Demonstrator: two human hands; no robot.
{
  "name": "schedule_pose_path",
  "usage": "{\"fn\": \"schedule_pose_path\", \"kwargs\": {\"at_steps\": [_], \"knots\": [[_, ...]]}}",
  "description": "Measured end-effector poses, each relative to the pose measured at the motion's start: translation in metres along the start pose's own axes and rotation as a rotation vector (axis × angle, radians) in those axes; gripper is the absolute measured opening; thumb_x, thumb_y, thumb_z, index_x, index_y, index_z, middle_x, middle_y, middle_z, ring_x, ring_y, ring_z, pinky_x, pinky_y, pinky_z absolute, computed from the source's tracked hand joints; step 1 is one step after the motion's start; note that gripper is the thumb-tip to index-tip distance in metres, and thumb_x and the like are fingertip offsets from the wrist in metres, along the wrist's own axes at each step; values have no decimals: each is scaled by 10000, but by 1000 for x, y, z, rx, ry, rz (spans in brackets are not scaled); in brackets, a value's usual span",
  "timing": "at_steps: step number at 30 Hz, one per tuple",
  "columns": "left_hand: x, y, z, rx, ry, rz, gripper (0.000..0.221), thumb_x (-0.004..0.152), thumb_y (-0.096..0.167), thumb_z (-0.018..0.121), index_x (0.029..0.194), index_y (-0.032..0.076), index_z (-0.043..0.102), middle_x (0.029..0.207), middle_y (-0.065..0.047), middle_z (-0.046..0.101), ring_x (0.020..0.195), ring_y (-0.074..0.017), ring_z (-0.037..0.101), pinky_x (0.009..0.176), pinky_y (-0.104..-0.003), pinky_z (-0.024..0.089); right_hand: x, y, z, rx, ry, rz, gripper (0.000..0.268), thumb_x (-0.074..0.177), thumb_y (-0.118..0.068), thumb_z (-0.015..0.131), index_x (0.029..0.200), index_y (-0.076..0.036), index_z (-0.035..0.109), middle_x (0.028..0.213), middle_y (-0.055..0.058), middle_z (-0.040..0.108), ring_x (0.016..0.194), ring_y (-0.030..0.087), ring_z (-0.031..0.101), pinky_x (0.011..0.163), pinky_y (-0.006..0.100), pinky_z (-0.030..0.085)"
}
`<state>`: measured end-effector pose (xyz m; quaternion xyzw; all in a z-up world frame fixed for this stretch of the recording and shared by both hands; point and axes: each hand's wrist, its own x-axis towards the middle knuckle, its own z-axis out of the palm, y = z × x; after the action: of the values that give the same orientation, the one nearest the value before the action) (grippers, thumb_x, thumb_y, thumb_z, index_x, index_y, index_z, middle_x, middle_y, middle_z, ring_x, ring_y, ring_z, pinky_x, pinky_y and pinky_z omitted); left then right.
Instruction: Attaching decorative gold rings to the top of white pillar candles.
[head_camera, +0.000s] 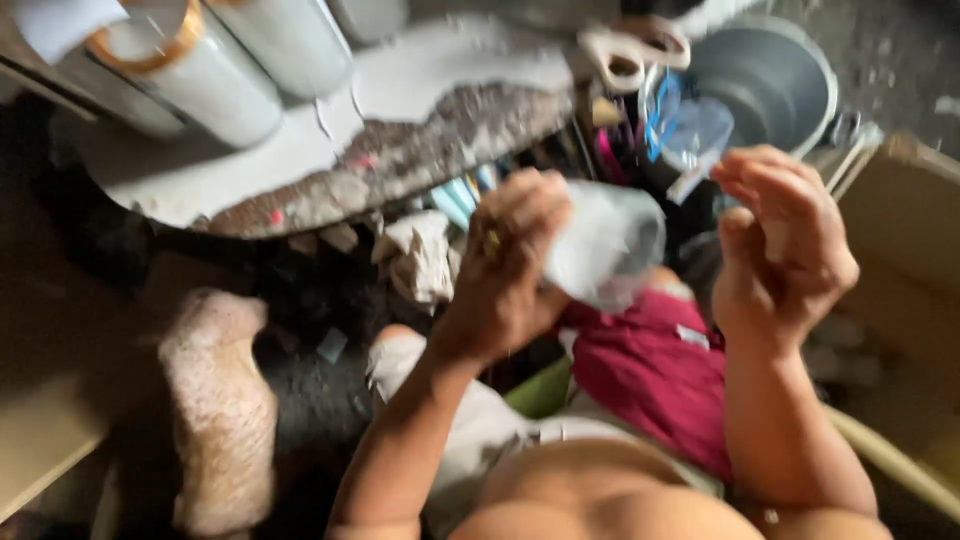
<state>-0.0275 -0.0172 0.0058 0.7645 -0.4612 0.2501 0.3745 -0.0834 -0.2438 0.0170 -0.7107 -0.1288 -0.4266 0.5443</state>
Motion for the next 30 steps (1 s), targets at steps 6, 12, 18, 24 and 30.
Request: {"fn": "schedule_pose_path", "kwargs": {"at_steps": [6, 12, 18, 24, 30], "knots": [[-14, -9, 10, 1, 49, -89, 637, 1071, 324, 707, 1518, 45, 349, 1546, -194, 449, 1466, -417, 471, 1282, -592, 421, 0, -7, 7, -277, -440, -238, 710, 904, -598, 554, 1249, 6, 693, 1504, 270, 436, 1439, 436, 394, 1252, 615, 406], [-17, -10, 6, 16, 68, -94, 650, 1061, 292, 731, 1510, 20, 349, 1538, -214, 449, 1462, -422, 474, 1287, -590, 411, 4, -13, 18, -309, -589, -278, 630, 912, -616, 504, 1015, -51, 762, 1532, 314, 415, 1496, 522, 280, 1247, 663, 295], [-25, -12, 10, -46, 98, -162, 714, 1023, 272, 782, 1523, 20, 339, 1549, -203, 453, 1492, -401, 471, 1337, -550, 367, 2, -1, 22, -349, -710, -279, 668, 960, -684, 463, 1432, -238, 621, 1670, 272, 242, 1583, 542, 145, 1274, 729, 254], [-31, -15, 16, -87, 123, -184, 744, 1011, 255, 782, 1550, 75, 301, 1557, -190, 441, 1500, -383, 458, 1350, -552, 363, 8, -6, 18, -215, -561, -198, 620, 935, -579, 548, 1228, -64, 730, 1596, 285, 372, 1567, 435, 241, 1329, 620, 205], [-29, 2, 8, -130, 105, -116, 721, 1033, 325, 718, 1561, 46, 313, 1599, -192, 412, 1543, -388, 413, 1370, -587, 356, -14, -3, 15, 110, -225, -6, 664, 1056, -489, 495, 1409, 74, 485, 1404, 314, 538, 1331, 399, 574, 1095, 442, 515]]}}
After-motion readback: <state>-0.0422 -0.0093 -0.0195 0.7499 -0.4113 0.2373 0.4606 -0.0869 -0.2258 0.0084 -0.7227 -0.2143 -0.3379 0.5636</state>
